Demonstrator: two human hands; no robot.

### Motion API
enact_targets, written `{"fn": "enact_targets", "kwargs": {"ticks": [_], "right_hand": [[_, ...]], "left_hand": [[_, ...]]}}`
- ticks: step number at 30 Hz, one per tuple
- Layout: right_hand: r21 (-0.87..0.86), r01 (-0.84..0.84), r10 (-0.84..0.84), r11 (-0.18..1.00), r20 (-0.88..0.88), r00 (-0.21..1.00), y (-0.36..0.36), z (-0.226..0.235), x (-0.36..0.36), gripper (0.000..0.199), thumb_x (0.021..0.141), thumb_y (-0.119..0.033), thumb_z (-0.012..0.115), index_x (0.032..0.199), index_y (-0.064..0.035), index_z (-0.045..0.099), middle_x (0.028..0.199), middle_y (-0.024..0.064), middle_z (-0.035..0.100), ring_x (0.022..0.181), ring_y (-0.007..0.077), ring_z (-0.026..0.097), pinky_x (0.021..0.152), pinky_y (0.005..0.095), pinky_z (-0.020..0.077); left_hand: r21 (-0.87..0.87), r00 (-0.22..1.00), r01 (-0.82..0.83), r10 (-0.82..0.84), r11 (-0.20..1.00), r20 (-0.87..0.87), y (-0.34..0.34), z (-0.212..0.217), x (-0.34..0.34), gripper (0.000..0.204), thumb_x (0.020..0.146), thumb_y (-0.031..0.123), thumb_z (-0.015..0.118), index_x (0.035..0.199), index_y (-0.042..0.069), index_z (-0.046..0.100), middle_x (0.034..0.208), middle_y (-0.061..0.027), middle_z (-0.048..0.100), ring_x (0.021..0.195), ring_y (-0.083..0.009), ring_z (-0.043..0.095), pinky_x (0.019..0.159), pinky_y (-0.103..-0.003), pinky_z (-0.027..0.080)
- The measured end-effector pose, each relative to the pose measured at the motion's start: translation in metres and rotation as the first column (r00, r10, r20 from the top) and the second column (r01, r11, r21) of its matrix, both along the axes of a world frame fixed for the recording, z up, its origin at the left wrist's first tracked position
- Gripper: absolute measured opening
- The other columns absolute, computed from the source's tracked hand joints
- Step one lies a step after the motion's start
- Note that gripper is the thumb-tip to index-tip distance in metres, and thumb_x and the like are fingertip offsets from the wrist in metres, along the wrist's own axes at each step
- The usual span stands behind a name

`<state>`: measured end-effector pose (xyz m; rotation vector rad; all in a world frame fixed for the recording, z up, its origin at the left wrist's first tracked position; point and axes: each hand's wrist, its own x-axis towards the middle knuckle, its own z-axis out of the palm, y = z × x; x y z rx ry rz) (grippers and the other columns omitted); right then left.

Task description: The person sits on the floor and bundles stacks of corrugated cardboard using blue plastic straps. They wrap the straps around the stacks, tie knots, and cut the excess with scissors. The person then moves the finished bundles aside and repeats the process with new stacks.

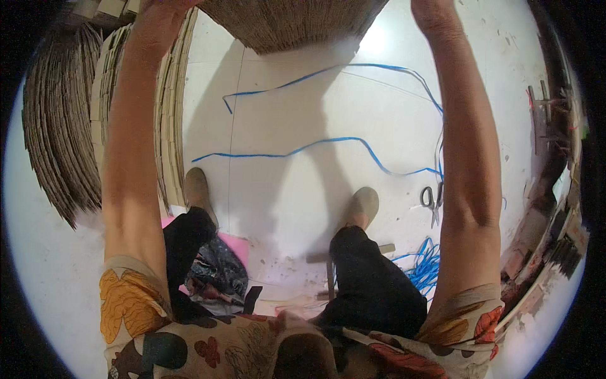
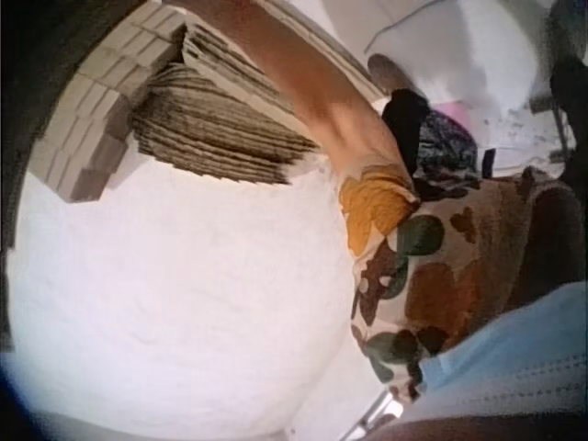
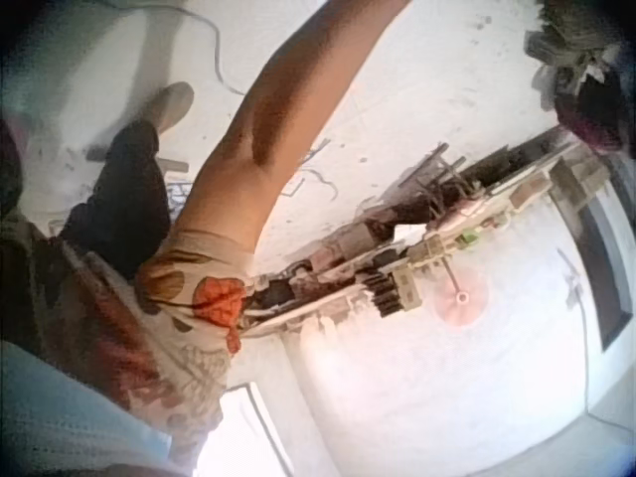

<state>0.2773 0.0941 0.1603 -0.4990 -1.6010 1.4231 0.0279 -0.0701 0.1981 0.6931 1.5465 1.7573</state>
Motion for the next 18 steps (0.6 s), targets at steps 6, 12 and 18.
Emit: {"fn": "enact_targets", "kwargs": {"ticks": [6, 12, 18], "right_hand": [[0.04, 0.071, -0.074, 0.997, 0.076, 0.994, -0.008, 0.009, 0.011, 0.041, 0.069, -0.006, 0.066, 0.109, -0.0002, 0.056, 0.1, 0.0089, 0.059, 0.088, 0.0186, 0.059, 0.075, 0.0331, 0.0519], [-0.083, 0.054, -0.057, 0.995, -0.031, 0.998, 0.0, -0.015, -0.012, 0.043, 0.073, -0.014, 0.062, 0.113, 0.0006, 0.055, 0.1, 0.0083, 0.06, 0.089, 0.0176, 0.058, 0.074, 0.0298, 0.0496], [0.138, 0.187, -0.211, 0.973, 0.188, 0.959, -0.005, 0.032, -0.003, 0.025, 0.074, -0.014, 0.059, 0.094, 0.0009, 0.063, 0.081, 0.0079, 0.064, 0.072, 0.0164, 0.062, 0.065, 0.0287, 0.0519]], "left_hand": [[0.003, 0.917, 0.245, -0.231, 0.97, -0.324, -0.014, -0.023, -0.085, 0.075, 0.08, 0.008, 0.062, 0.14, 0.012, 0.017, 0.137, -0.0124, 0.035, 0.121, -0.0294, 0.043, 0.097, -0.04, 0.043], [0.106, 0.844, 0.485, -0.432, 0.868, -0.319, -0.008, -0.057, -0.072, 0.061, 0.085, 0.019, 0.06, 0.137, 0.012, 0.03, 0.132, -0.0092, 0.045, 0.118, -0.0251, 0.048, 0.097, -0.037, 0.042], [0.005, 0.949, -0.109, 0.105, 0.994, -0.296, 0.01, 0.001, -0.05, 0.11, 0.07, 0.002, 0.076, 0.144, 0.008, -0.007, 0.13, -0.0222, 0.043, 0.104, -0.0313, 0.057, 0.088, -0.046, 0.05]]}}
